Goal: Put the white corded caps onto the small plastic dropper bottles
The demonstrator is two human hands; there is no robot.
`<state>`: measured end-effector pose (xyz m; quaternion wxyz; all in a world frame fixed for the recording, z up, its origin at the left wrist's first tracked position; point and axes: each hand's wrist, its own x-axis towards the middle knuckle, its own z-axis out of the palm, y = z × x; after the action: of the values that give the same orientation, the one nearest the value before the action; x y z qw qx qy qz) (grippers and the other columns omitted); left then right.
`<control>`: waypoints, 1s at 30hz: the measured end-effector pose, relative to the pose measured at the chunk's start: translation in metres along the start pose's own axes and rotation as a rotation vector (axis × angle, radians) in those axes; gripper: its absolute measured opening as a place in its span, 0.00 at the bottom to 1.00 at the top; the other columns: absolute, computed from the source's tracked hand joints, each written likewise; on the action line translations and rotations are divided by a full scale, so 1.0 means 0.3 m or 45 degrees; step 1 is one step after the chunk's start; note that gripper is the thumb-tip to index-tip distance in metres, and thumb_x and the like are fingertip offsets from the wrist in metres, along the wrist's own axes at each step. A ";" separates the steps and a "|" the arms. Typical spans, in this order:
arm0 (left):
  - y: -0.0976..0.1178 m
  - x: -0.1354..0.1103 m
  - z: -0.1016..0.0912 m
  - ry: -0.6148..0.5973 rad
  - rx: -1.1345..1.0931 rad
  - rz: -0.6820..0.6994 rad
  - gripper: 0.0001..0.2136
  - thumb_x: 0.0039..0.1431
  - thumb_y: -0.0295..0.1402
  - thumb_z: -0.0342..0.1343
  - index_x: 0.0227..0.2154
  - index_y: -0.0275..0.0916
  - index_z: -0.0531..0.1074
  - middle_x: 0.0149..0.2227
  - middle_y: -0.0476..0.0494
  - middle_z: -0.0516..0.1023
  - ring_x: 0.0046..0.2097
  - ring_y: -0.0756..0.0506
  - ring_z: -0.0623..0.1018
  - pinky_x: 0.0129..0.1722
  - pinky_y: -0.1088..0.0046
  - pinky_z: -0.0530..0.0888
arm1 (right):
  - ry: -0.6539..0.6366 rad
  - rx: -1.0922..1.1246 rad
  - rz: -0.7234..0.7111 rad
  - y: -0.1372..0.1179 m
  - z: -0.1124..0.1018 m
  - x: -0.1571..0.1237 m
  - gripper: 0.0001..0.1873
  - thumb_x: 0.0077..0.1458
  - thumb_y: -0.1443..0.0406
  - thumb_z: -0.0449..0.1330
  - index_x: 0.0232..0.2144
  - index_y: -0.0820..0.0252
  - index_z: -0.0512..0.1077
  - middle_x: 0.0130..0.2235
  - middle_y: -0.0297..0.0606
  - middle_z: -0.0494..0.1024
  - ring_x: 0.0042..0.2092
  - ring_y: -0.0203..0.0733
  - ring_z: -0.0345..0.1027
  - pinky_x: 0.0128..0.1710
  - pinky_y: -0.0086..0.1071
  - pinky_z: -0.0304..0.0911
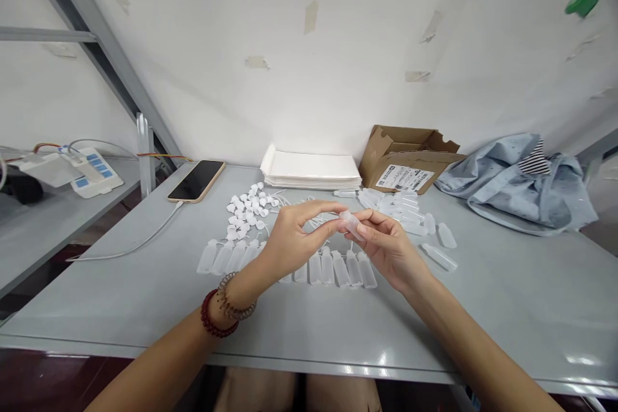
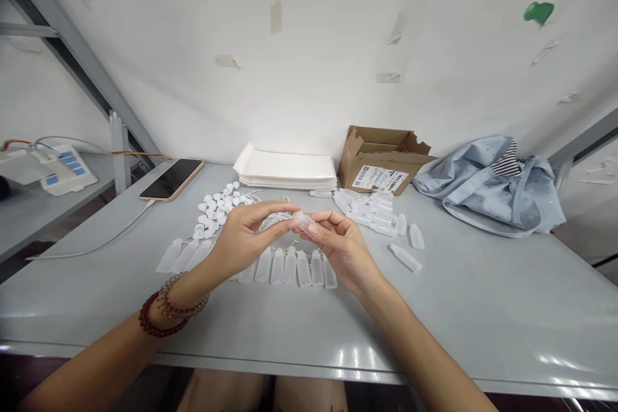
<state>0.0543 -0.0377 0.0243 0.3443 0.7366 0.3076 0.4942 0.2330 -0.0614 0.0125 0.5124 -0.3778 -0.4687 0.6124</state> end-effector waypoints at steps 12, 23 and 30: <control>0.008 0.016 -0.041 -0.227 0.047 -0.122 0.05 0.55 0.37 0.61 0.34 0.46 0.78 0.43 0.47 0.78 0.49 0.42 0.73 0.51 0.59 0.69 | -0.126 0.022 0.116 0.001 0.004 -0.007 0.14 0.44 0.58 0.69 0.28 0.57 0.71 0.28 0.36 0.79 0.33 0.42 0.74 0.42 0.41 0.69; -0.013 0.003 -0.024 -0.120 0.395 0.357 0.13 0.58 0.29 0.55 0.46 0.42 0.72 0.46 0.40 0.75 0.51 0.41 0.70 0.50 0.57 0.69 | 0.049 -0.183 -0.049 0.021 0.012 -0.007 0.18 0.47 0.60 0.68 0.43 0.53 0.74 0.34 0.34 0.80 0.35 0.40 0.75 0.42 0.40 0.69; -0.045 -0.018 0.013 -0.188 0.802 0.580 0.19 0.56 0.39 0.58 0.48 0.35 0.66 0.46 0.36 0.73 0.47 0.38 0.70 0.45 0.58 0.69 | 0.229 -0.260 -0.130 0.019 0.032 -0.013 0.16 0.44 0.60 0.69 0.36 0.55 0.73 0.35 0.37 0.81 0.40 0.46 0.76 0.41 0.41 0.72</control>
<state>0.0547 -0.0350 0.0094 0.0040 0.8891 0.2474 0.3851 0.2231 -0.0672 0.0097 0.5417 -0.4570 -0.4995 0.4982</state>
